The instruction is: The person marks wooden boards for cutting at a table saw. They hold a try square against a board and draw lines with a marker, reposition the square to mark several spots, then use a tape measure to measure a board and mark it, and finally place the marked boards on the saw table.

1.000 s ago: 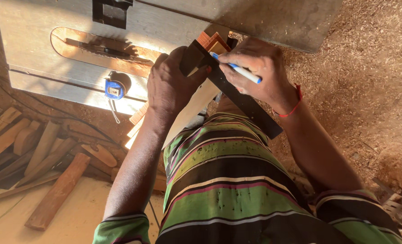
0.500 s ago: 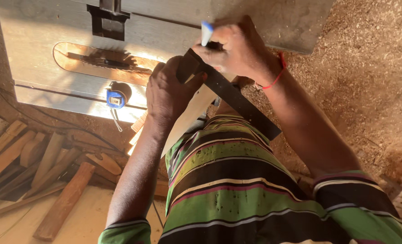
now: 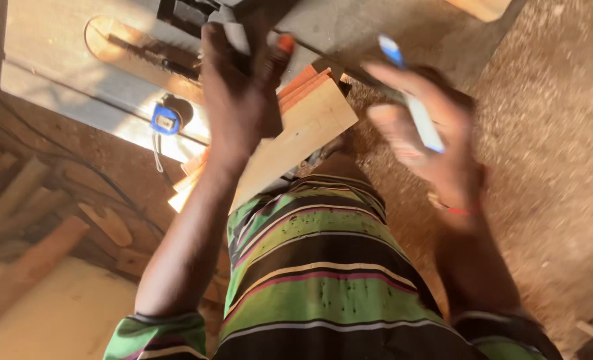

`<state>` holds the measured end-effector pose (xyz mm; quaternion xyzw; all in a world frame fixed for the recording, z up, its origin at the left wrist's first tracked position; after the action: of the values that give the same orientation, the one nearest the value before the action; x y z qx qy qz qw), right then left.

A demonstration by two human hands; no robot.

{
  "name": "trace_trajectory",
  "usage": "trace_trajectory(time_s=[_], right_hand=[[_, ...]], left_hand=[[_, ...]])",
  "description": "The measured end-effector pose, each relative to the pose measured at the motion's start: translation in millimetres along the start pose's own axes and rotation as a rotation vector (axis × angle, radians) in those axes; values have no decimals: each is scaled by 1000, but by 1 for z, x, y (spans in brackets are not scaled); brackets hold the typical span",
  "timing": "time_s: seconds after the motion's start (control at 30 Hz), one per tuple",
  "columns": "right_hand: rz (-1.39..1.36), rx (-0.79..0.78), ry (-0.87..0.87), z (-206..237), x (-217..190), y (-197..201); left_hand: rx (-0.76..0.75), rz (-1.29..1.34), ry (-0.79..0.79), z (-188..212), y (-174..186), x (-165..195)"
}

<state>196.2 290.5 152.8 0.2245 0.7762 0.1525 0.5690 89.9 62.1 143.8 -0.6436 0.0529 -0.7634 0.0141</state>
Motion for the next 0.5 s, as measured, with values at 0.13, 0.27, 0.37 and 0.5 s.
trace_trajectory(time_s=[0.13,0.27,0.37,0.5], right_hand=[[-43,93,107,-19,9,-32],[-553,155,-173,-10,29,-42],[-650,9,-501,3,49,-38],[-569,-97,-680,24,70,-35]], left_hand=[[-141,-32,-96,71,-31,53],[-182,-253,-130,107,-14,71],[93,-787,-438,119,5,53],[169,-1180,-531,126,18,-12]])
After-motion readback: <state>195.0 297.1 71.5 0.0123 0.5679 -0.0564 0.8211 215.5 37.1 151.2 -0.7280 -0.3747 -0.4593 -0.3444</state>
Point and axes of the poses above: each hand's wrist, its own z-axis away from the middle knuckle, its own y-axis out of the back of the hand, x = y × z, the point moved 1 cm from there along -z, towards the middle knuckle, and after that the axes turned 5 degrees about y, right-handed, at the moved point
